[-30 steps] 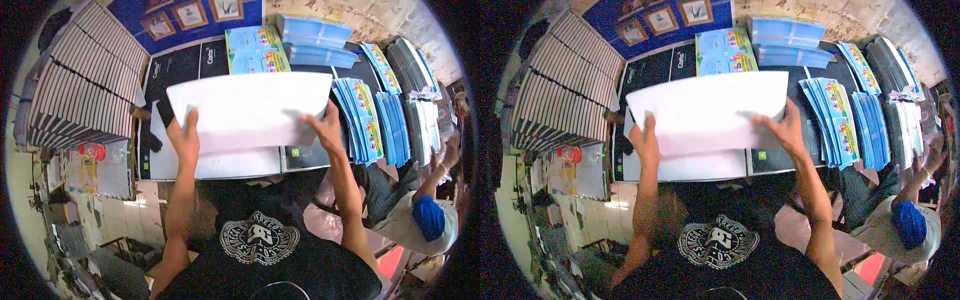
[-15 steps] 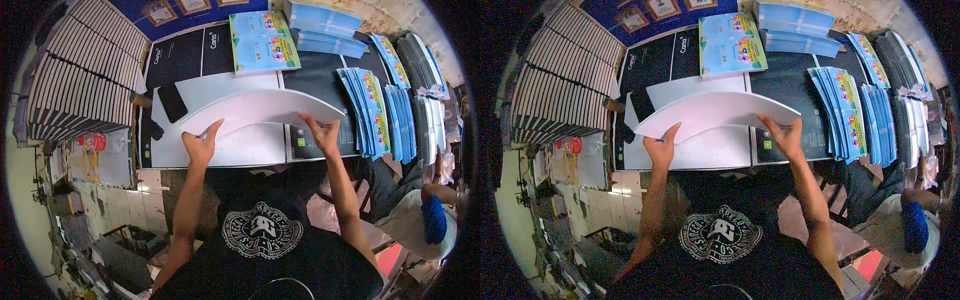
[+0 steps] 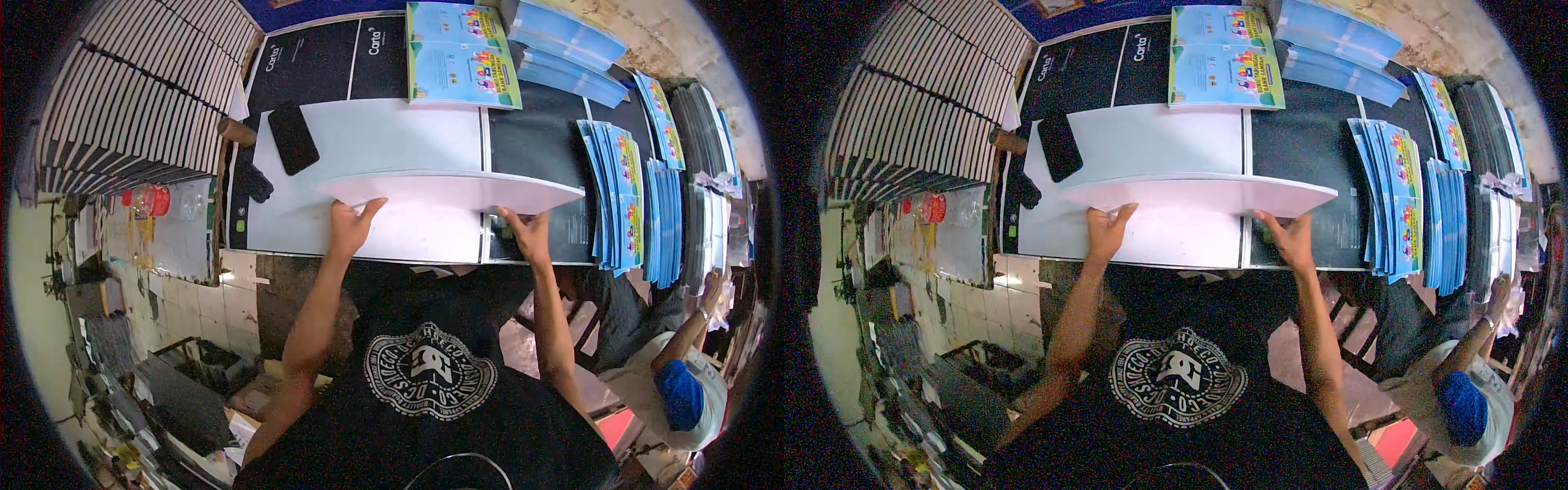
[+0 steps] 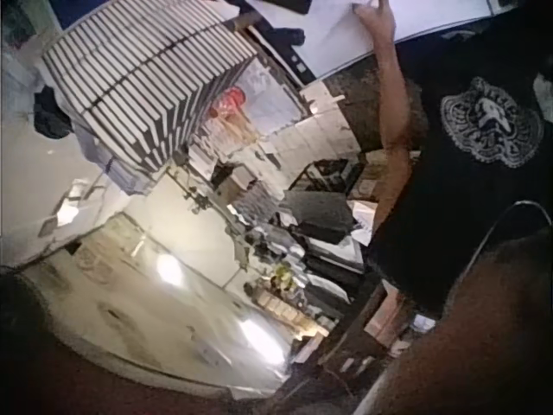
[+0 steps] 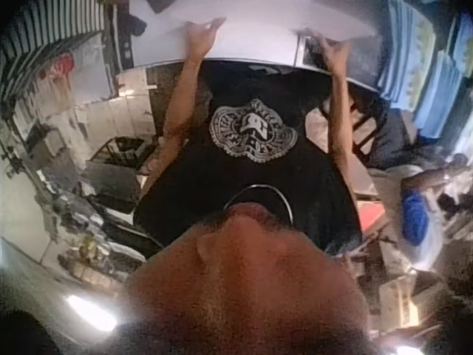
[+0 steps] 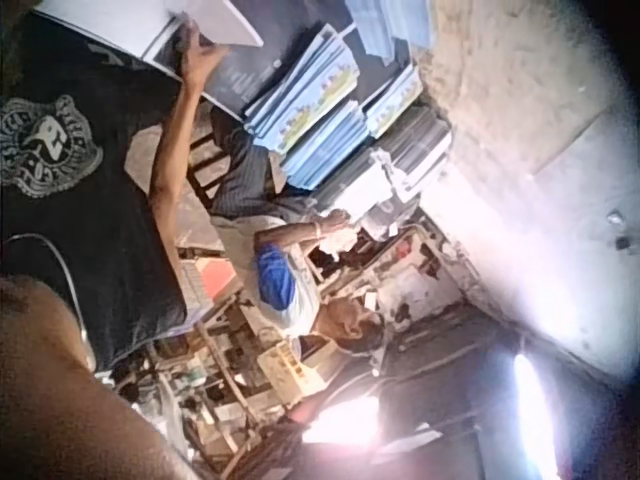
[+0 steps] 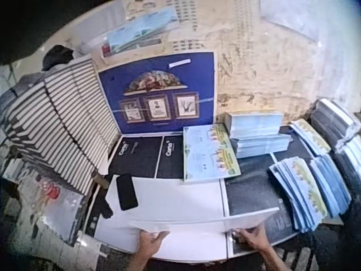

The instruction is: The person organizes printed paper covers and inserts, aligns a stack of them on a table, and uses a handheld glue dispenser to apply adhesive to the spine of a booklet before folding a cover around it.

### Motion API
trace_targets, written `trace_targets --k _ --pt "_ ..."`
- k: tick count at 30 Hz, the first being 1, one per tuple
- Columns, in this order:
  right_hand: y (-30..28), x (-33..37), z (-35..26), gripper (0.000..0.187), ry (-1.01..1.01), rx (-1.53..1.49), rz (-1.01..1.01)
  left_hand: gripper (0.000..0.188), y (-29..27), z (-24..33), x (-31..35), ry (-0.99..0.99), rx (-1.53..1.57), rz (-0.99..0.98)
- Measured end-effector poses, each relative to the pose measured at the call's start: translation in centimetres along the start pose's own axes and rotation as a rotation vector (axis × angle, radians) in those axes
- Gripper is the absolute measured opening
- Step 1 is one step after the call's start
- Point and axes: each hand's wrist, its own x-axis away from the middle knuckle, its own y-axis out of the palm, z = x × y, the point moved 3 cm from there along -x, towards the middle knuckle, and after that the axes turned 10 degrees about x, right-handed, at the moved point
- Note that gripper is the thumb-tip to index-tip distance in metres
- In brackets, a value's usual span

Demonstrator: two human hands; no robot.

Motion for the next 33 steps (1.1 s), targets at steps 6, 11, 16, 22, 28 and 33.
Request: trace_targets --k 6,11,16,22,28,33 --pt "-0.8 2.1 -3.1 0.029 0.121 0.356 -0.020 0.034 2.2 4.0 1.4 -0.128 -0.359 0.114" --pt "-1.4 6.1 -4.6 0.034 0.317 0.226 -0.039 0.038 2.1 6.7 4.9 -0.346 -0.284 0.076" --pt "-0.8 7.6 -1.9 0.034 0.427 0.201 -0.169 0.038 -0.6 2.5 6.8 -0.562 -0.371 -0.022" --pt "-3.4 9.6 -1.3 0.043 0.444 0.296 -0.219 0.056 -2.8 4.0 8.6 -0.810 -0.417 -0.098" --pt "-3.9 12.0 -2.2 0.064 0.094 0.659 -0.296 0.054 -3.3 5.1 11.8 -0.771 -0.511 -0.164" --pt "-3.3 12.9 -0.2 0.059 0.189 0.880 -0.324 0.046 -3.5 4.2 12.9 -0.568 -0.776 -0.229"
